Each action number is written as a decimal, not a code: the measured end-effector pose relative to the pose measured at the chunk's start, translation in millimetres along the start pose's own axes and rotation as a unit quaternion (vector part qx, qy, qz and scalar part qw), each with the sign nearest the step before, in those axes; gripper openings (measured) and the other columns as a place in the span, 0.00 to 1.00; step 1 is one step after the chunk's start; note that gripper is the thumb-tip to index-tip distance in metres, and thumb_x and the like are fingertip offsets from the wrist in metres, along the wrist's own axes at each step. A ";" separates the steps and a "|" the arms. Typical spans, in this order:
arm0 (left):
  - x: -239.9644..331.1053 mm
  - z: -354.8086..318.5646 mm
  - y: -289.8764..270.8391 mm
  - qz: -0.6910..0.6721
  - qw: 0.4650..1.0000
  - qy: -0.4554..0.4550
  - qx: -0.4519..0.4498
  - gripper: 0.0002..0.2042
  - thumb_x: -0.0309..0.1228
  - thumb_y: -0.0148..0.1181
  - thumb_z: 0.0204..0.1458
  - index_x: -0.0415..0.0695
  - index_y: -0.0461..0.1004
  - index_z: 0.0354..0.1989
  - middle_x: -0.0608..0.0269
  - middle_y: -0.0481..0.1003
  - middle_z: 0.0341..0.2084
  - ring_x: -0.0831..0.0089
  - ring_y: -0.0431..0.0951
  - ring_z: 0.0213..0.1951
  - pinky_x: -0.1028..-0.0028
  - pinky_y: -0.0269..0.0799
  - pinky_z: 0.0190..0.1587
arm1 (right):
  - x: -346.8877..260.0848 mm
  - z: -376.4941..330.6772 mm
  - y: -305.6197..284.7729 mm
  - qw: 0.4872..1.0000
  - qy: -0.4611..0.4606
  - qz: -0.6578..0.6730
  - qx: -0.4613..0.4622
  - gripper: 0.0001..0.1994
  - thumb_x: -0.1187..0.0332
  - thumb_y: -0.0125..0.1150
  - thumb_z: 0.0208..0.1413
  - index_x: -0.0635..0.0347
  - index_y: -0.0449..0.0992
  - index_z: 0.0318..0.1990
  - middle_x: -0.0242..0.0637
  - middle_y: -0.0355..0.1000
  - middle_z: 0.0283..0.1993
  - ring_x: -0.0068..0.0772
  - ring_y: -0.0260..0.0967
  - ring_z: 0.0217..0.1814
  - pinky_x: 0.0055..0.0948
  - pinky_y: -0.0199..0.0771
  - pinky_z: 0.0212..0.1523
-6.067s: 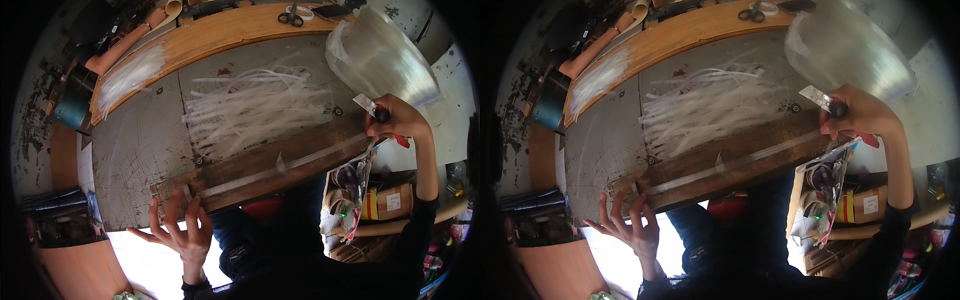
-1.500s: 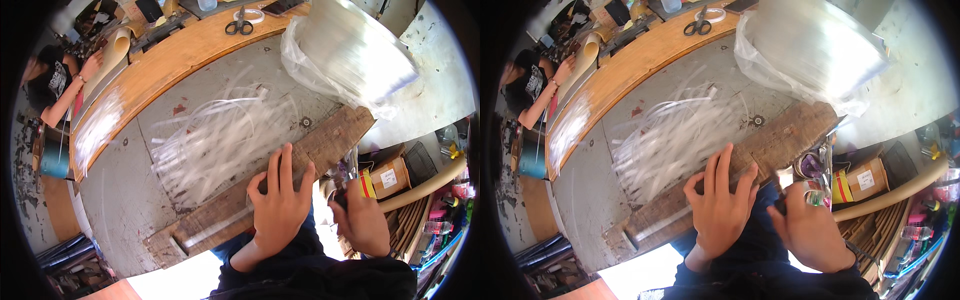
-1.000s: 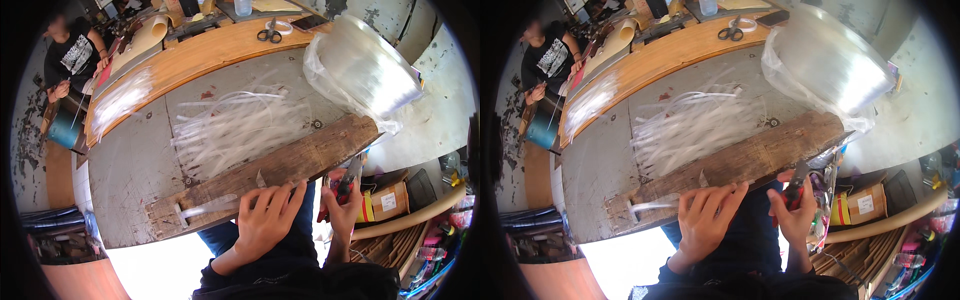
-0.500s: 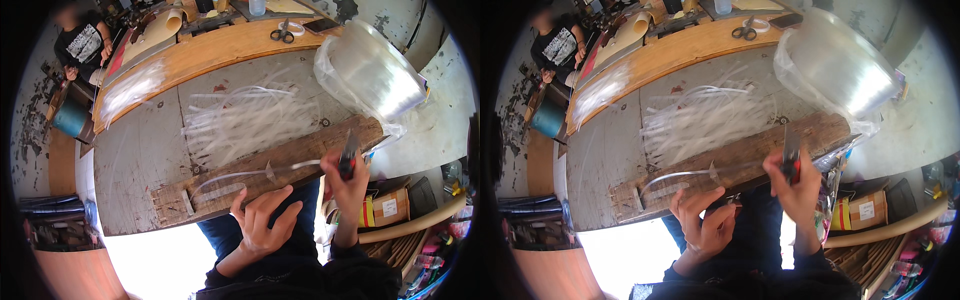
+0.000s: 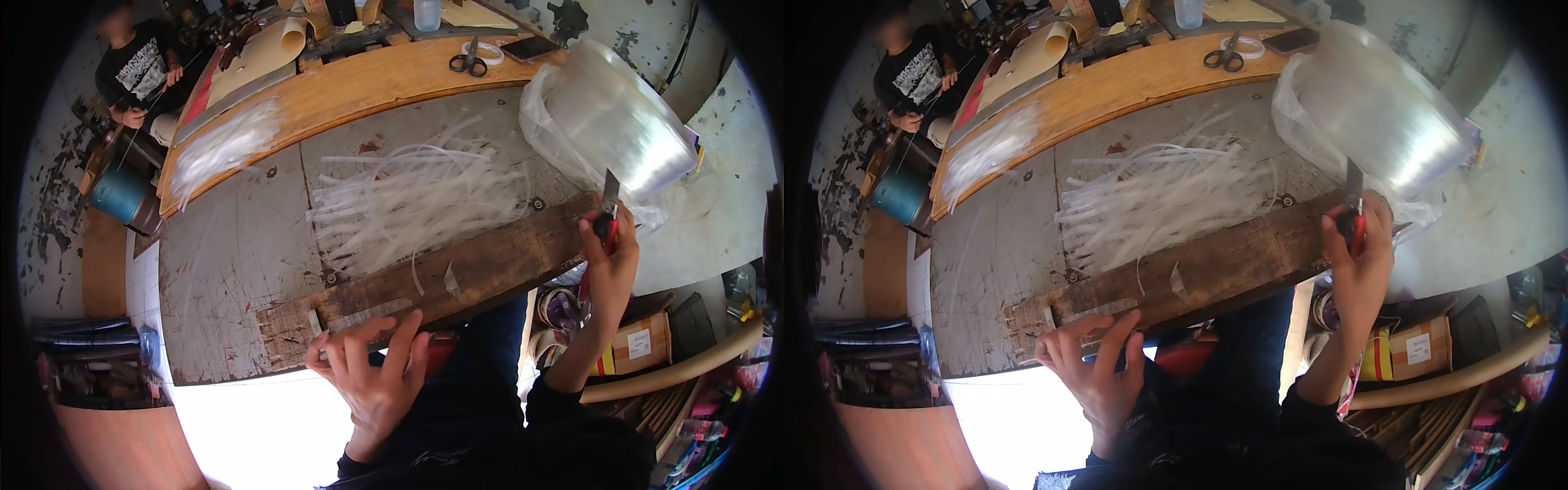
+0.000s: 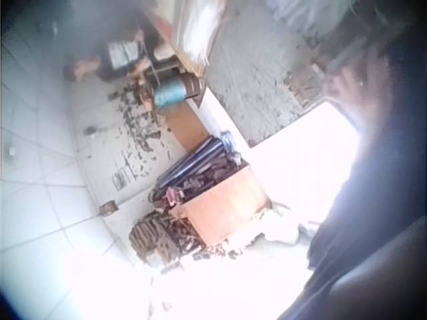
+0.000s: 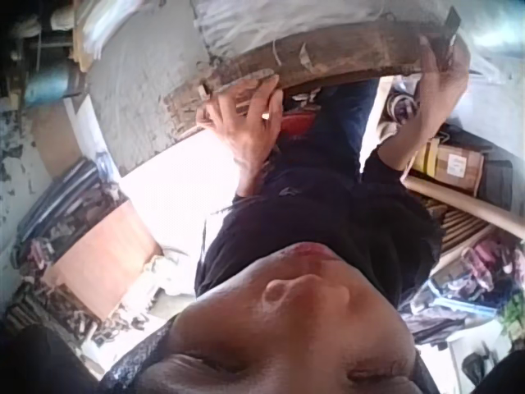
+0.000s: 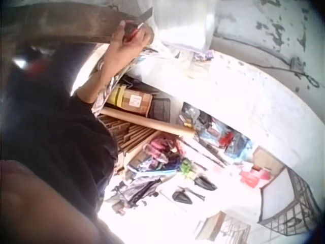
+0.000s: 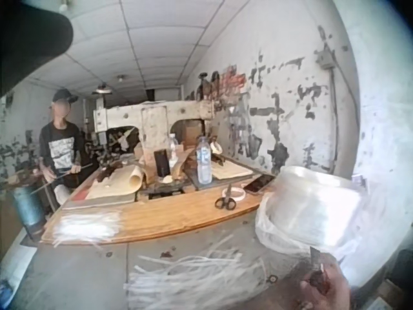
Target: The person measures and cuts plastic strips along a wooden guide using a utility knife.
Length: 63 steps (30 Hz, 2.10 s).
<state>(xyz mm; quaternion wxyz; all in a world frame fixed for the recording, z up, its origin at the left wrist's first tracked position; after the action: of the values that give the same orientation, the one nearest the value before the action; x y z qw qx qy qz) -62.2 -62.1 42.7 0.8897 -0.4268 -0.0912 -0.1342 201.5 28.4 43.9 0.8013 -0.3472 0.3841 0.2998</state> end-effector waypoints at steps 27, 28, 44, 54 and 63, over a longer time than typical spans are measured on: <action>-3.5 -37.4 1.7 -0.027 0.997 0.003 -0.077 0.06 0.40 0.56 0.48 0.55 0.76 0.28 0.70 0.71 0.40 0.66 0.68 0.50 0.43 0.32 0.61 | 280.9 -37.0 -67.8 0.946 0.270 0.104 0.148 0.17 0.68 0.55 0.54 0.66 0.69 0.50 0.33 0.73 0.35 0.14 0.61 0.19 0.16 0.55 0.18; -2.4 -38.1 -0.2 -0.030 0.997 0.009 -0.075 0.06 0.39 0.56 0.48 0.55 0.76 0.27 0.70 0.71 0.39 0.66 0.69 0.49 0.43 0.33 0.61 | 284.2 -40.2 -70.0 0.943 0.273 0.090 0.171 0.17 0.69 0.55 0.54 0.67 0.69 0.50 0.34 0.73 0.34 0.15 0.61 0.20 0.17 0.57 0.19; 7.0 -54.9 10.4 -0.120 0.984 -0.003 -0.129 0.06 0.37 0.61 0.42 0.58 0.78 0.30 0.77 0.72 0.38 0.77 0.67 0.49 0.42 0.26 0.61 | 353.0 -18.3 -85.3 0.950 0.250 0.069 0.172 0.11 0.68 0.58 0.51 0.66 0.73 0.39 0.26 0.67 0.22 0.14 0.61 0.19 0.16 0.57 0.20; 8.5 -50.2 12.8 -0.123 0.984 0.021 -0.128 0.04 0.32 0.60 0.41 0.53 0.77 0.27 0.72 0.73 0.35 0.71 0.69 0.47 0.44 0.34 0.61 | 398.9 -47.1 -84.9 0.964 0.233 0.050 0.114 0.11 0.67 0.62 0.49 0.65 0.74 0.37 0.29 0.72 0.27 0.16 0.63 0.19 0.17 0.60 0.19; 18.9 -65.4 34.4 -0.168 0.964 0.092 -0.186 0.09 0.33 0.62 0.41 0.54 0.77 0.34 0.72 0.72 0.40 0.74 0.70 0.46 0.60 0.54 0.56 | 205.9 -129.1 -12.3 0.981 0.191 0.023 -0.041 0.09 0.69 0.55 0.55 0.67 0.72 0.35 0.41 0.75 0.27 0.21 0.65 0.12 0.19 0.64 0.14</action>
<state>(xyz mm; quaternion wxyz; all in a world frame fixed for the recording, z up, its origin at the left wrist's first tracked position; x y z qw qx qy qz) -30.3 -95.8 -17.8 0.7639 -0.5488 -0.0527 -0.3353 266.2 -36.2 -181.5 0.6916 -0.4215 0.5250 0.2615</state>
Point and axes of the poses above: each hand's wrist, its own z-axis towards the middle knuckle, its own y-axis out of the palm, x = y × z, the point moved 5 cm from there along z, towards the middle knuckle
